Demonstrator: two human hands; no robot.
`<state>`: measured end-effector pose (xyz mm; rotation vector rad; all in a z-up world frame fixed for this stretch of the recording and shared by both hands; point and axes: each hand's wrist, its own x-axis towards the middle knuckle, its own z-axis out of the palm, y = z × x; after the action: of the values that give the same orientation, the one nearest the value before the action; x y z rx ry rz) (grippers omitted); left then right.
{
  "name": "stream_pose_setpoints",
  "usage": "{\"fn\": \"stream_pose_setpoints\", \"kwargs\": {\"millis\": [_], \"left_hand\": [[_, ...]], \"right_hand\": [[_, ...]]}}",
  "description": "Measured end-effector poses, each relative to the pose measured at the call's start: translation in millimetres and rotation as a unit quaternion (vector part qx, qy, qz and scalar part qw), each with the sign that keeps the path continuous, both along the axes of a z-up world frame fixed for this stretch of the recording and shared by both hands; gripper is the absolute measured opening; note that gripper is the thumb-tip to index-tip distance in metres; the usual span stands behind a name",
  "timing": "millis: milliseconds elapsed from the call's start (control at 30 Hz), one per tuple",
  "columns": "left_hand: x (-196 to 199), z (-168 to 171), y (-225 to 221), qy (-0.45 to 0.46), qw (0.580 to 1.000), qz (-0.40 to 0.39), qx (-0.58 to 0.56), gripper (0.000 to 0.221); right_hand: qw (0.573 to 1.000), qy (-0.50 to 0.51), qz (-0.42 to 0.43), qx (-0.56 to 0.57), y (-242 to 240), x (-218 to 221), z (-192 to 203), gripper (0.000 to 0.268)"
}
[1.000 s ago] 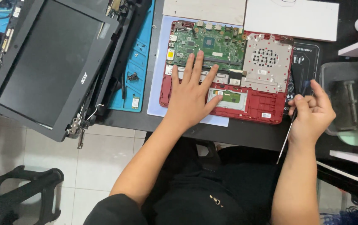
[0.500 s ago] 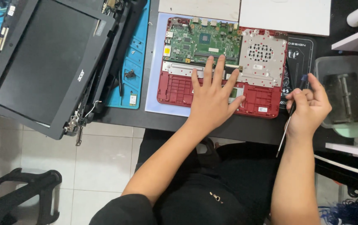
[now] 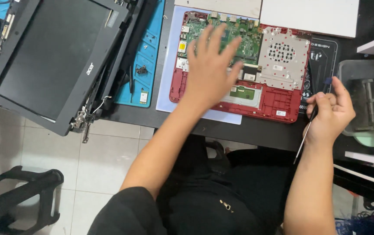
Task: Repairing a laptop by manipulating components on the motherboard and internal chassis.
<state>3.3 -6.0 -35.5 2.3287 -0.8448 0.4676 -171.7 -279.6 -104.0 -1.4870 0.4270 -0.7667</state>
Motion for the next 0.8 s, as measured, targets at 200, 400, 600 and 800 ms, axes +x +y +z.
{"fn": "stream_pose_setpoints", "kwargs": {"millis": [200, 400, 600, 800], "left_hand": [[79, 13, 26, -0.083, 0.996, -0.028, 0.028, 0.043], [125, -10, 30, -0.111, 0.989, -0.092, 0.023, 0.007], [128, -13, 50, -0.050, 0.988, -0.099, -0.108, 0.011], [127, -16, 66, -0.035, 0.989, -0.096, -0.109, 0.014]], "right_hand": [[0.997, 0.047, 0.004, -0.057, 7, 3, 4, 0.042], [0.992, 0.091, -0.016, -0.089, 13, 3, 9, 0.045], [0.995, 0.067, 0.003, -0.071, 8, -2, 3, 0.040], [0.994, 0.057, -0.001, -0.091, -1, -8, -4, 0.037]]}}
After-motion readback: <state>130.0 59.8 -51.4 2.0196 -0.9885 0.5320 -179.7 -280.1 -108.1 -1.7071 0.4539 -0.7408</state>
